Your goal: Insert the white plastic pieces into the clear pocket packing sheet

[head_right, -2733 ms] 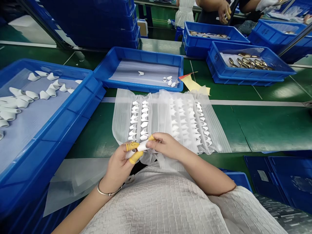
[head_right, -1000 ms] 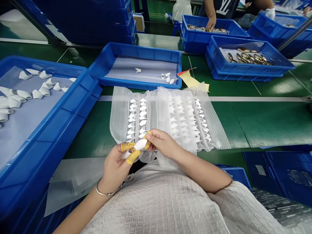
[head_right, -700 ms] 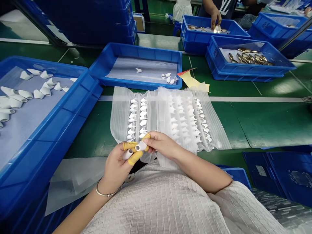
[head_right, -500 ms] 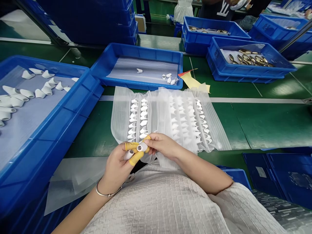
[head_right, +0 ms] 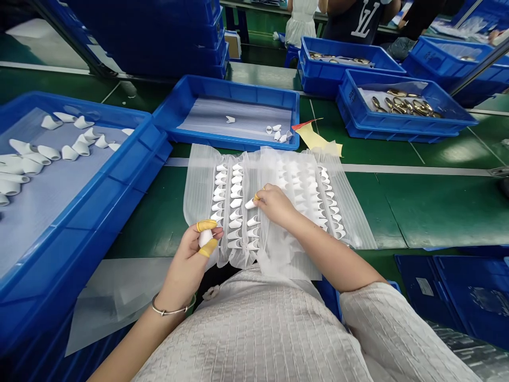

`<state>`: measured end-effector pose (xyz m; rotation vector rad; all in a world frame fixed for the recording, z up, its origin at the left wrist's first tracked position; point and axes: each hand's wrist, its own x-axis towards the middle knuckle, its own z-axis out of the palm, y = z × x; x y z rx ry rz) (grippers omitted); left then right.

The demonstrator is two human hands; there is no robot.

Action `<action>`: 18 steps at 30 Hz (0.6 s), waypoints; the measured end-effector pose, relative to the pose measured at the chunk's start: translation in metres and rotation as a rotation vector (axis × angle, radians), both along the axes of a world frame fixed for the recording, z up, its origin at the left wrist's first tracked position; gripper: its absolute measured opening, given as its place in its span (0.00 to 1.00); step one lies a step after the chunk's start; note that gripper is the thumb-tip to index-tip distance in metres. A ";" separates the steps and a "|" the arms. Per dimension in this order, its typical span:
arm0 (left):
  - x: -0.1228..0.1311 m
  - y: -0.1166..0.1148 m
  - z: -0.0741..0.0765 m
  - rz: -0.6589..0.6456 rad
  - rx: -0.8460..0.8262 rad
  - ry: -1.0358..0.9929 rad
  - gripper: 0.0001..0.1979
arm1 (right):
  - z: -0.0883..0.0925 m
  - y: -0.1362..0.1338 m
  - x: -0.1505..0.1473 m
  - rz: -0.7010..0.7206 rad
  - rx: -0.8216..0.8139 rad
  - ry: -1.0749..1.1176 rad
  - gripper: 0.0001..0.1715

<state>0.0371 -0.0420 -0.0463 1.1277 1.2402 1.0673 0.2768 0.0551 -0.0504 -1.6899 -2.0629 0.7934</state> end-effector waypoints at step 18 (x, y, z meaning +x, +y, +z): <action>0.017 0.003 0.011 -0.143 -0.341 -0.198 0.32 | 0.042 -0.045 -0.026 0.245 0.021 0.195 0.07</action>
